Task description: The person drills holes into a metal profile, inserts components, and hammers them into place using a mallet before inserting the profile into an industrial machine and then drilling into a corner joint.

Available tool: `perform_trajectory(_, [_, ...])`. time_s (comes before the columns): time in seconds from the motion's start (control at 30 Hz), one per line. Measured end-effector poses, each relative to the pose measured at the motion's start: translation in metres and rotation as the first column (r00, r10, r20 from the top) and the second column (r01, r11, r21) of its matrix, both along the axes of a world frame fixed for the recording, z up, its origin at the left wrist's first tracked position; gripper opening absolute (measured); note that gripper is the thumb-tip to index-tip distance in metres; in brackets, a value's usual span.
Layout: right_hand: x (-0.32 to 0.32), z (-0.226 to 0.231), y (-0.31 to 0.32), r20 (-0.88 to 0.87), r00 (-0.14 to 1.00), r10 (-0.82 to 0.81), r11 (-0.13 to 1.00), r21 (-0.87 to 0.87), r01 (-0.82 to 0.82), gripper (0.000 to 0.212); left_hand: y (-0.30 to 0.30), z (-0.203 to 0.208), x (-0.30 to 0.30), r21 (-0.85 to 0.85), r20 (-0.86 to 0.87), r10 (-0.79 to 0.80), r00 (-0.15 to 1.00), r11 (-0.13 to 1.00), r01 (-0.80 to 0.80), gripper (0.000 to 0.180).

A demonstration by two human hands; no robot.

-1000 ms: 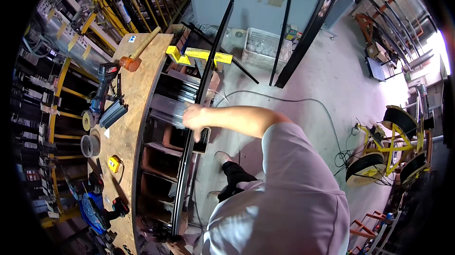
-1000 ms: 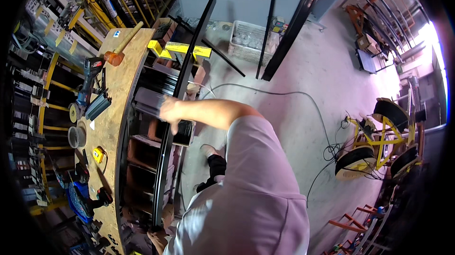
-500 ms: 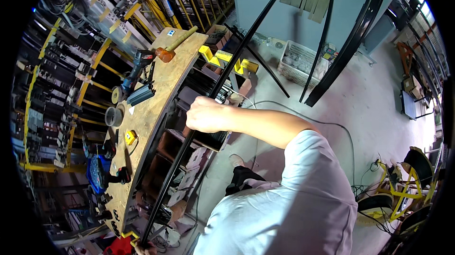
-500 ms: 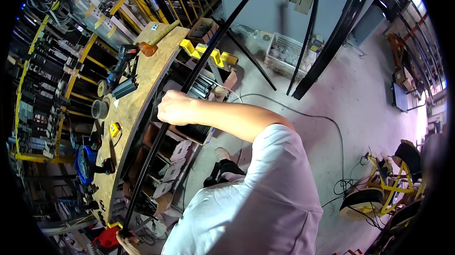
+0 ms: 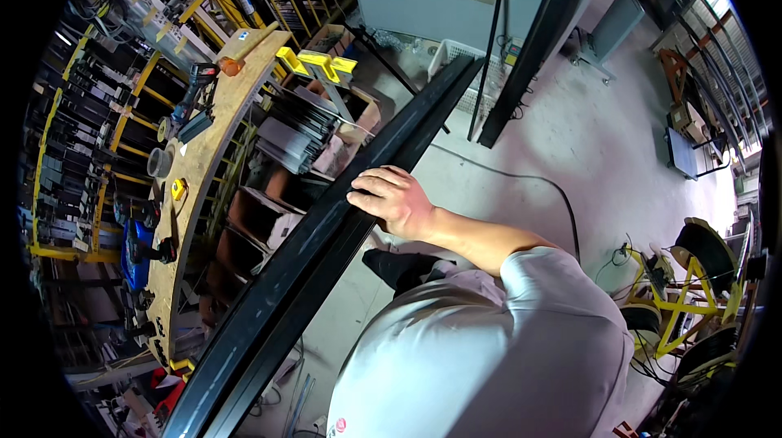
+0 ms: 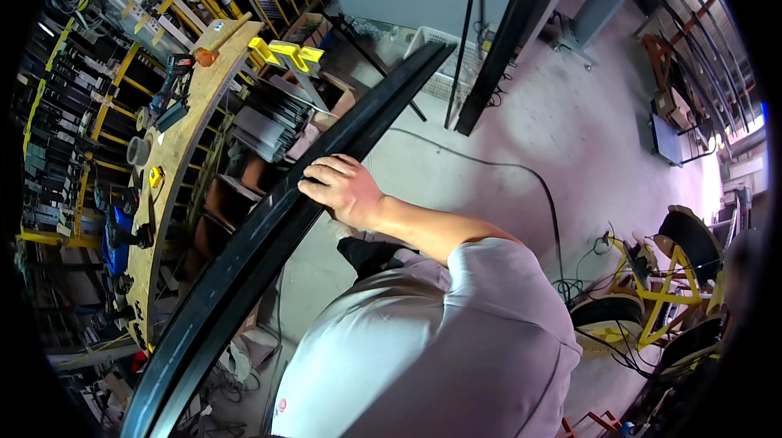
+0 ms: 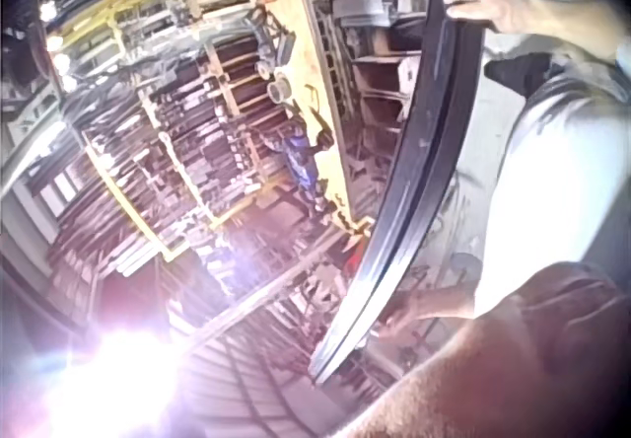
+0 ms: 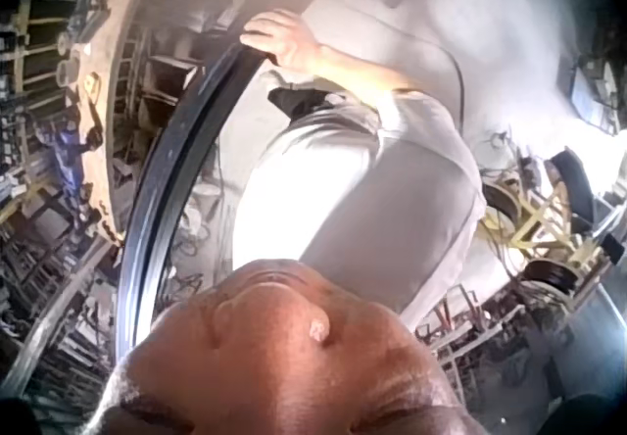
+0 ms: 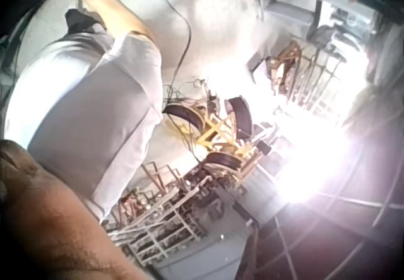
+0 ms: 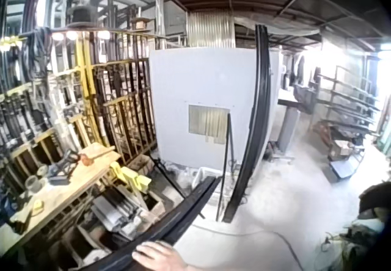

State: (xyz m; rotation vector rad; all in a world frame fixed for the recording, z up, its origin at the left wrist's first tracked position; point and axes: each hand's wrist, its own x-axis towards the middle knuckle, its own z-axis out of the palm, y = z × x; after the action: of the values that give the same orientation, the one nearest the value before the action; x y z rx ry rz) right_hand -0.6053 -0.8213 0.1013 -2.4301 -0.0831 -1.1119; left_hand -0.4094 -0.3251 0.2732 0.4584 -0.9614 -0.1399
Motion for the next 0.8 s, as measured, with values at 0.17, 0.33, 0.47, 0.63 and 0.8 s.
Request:
perform_trajectory(0.17, [-0.077, -0.043, -0.015, -0.078, 0.995, 0.069, 0.979, 0.199, -0.052, 0.029, -0.051, 0.036, -0.043, 0.005, 0.114, -0.161, 0.98, 0.987, 0.162, 0.033])
perform_trajectory(0.33, [-0.13, -0.088, -0.051, -0.15, 0.98, 0.13, 0.938, 0.339, -0.072, 0.046, -0.153, 0.042, -0.069, 0.083, 0.152, -0.332, 0.931, 0.943, 0.323, 0.033])
perform_trajectory(0.47, [-0.174, -0.118, -0.106, -0.128, 0.992, 0.005, 0.894, 0.446, 0.053, 0.051, -0.271, 0.03, -0.087, 0.162, 0.142, -0.482, 0.865, 0.873, 0.46, 0.033])
perform_trajectory(0.63, [-0.219, -0.187, -0.213, -0.335, 0.937, -0.104, 0.776, 0.562, 0.287, 0.058, -0.462, -0.015, -0.126, 0.25, 0.086, -0.645, 0.759, 0.752, 0.61, 0.035])
perform_trajectory(0.8, [-0.259, -0.222, -0.332, -0.501, 0.854, -0.14, 0.67, 0.587, 0.455, 0.048, -0.659, -0.035, -0.212, 0.273, -0.18, -0.441, 0.879, 0.836, 0.476, 0.028])
